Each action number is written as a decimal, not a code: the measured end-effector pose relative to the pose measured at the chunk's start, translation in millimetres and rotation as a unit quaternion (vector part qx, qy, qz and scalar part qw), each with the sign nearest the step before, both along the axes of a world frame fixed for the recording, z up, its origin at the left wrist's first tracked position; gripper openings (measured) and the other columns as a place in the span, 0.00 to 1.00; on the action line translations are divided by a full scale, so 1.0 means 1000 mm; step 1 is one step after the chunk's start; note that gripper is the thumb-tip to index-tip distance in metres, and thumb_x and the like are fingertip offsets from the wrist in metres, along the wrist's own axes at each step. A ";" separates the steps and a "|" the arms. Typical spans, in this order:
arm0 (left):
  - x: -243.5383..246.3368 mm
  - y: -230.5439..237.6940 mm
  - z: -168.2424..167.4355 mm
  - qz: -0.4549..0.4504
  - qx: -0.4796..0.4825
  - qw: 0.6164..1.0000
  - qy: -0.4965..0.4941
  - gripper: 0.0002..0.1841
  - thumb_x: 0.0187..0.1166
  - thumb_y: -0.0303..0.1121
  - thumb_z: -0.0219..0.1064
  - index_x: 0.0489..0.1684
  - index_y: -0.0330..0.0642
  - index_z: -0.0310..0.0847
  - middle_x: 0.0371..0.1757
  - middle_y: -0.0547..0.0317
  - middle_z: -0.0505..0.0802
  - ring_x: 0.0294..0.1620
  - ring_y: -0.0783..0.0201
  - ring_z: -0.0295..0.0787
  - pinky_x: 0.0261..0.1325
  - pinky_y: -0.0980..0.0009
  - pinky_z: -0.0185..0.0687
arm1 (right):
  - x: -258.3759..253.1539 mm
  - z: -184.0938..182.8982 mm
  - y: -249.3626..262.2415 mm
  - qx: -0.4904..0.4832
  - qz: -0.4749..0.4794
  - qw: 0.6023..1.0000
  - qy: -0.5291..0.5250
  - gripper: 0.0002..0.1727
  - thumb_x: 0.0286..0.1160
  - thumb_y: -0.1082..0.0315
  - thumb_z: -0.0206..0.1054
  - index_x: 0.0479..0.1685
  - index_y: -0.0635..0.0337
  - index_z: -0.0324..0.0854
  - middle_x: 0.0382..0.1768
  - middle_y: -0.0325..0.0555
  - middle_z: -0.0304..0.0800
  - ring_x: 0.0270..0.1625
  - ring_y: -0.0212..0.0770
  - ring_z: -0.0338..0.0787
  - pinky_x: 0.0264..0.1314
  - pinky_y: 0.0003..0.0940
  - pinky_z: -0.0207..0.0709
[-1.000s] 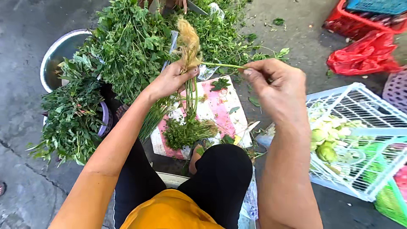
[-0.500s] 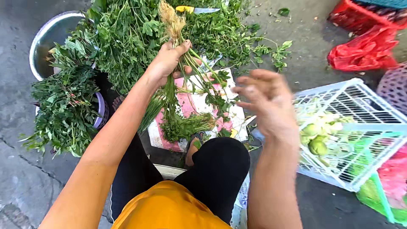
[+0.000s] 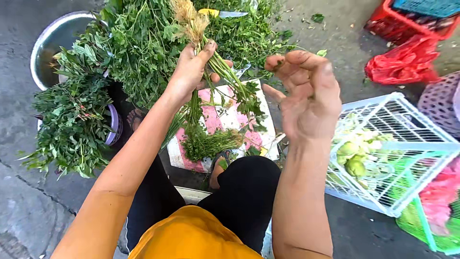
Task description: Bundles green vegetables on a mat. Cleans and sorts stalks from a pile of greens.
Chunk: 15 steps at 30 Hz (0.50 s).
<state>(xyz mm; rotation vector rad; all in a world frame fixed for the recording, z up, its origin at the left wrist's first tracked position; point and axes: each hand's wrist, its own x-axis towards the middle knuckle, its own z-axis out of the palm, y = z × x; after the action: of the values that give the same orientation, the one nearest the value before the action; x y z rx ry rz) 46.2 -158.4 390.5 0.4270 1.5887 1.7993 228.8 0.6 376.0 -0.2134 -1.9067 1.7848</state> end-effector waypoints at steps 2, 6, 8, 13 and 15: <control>0.000 -0.004 0.003 -0.025 0.022 0.999 0.008 0.12 0.96 0.39 0.48 0.60 0.42 0.71 0.43 0.48 0.97 0.16 0.71 0.84 0.10 0.84 0.61 | -0.011 -0.009 0.014 -0.028 0.005 0.993 -0.111 0.21 0.92 0.55 0.47 0.71 0.54 0.76 0.62 0.39 0.91 0.67 0.39 0.88 0.67 0.40 0.83; 0.001 -0.006 0.008 -0.077 0.050 0.995 0.041 0.11 0.96 0.38 0.48 0.60 0.43 0.71 0.42 0.50 0.98 0.17 0.73 0.84 0.11 0.85 0.63 | -0.021 -0.030 0.002 -0.191 0.189 0.952 -0.145 0.18 0.89 0.66 0.53 0.67 0.57 0.82 0.55 0.48 0.93 0.49 0.43 0.96 0.48 0.42 0.94; -0.001 -0.008 0.005 -0.098 0.059 0.991 0.068 0.10 0.96 0.37 0.48 0.58 0.44 0.72 0.40 0.53 0.98 0.18 0.75 0.83 0.12 0.85 0.61 | -0.021 -0.034 -0.010 -0.240 0.211 0.940 -0.122 0.13 0.86 0.66 0.60 0.56 0.55 0.89 0.43 0.43 0.94 0.38 0.38 0.95 0.41 0.38 0.93; -0.014 -0.012 -0.006 -0.142 0.040 0.982 0.119 0.12 0.96 0.37 0.46 0.53 0.44 0.75 0.42 0.54 0.98 0.39 0.70 0.94 0.27 0.81 0.76 | -0.026 -0.032 -0.014 -0.010 0.086 0.986 -0.139 0.07 0.80 0.71 0.67 0.50 0.58 0.88 0.40 0.34 0.94 0.40 0.28 0.93 0.45 0.26 0.90; -0.016 -0.013 -0.012 -0.136 0.028 0.986 0.098 0.13 0.96 0.38 0.46 0.53 0.44 0.75 0.41 0.54 0.98 0.36 0.69 0.94 0.26 0.81 0.77 | -0.028 -0.031 -0.005 0.070 0.064 0.987 -0.133 0.09 0.81 0.70 0.67 0.53 0.60 0.87 0.43 0.35 0.92 0.42 0.28 0.91 0.49 0.27 0.88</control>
<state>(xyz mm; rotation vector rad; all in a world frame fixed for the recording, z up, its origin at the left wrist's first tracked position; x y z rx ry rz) 30.1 -171.6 378.7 0.8275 1.5272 1.6351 201.2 -4.4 345.2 -0.2976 -2.2700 1.7670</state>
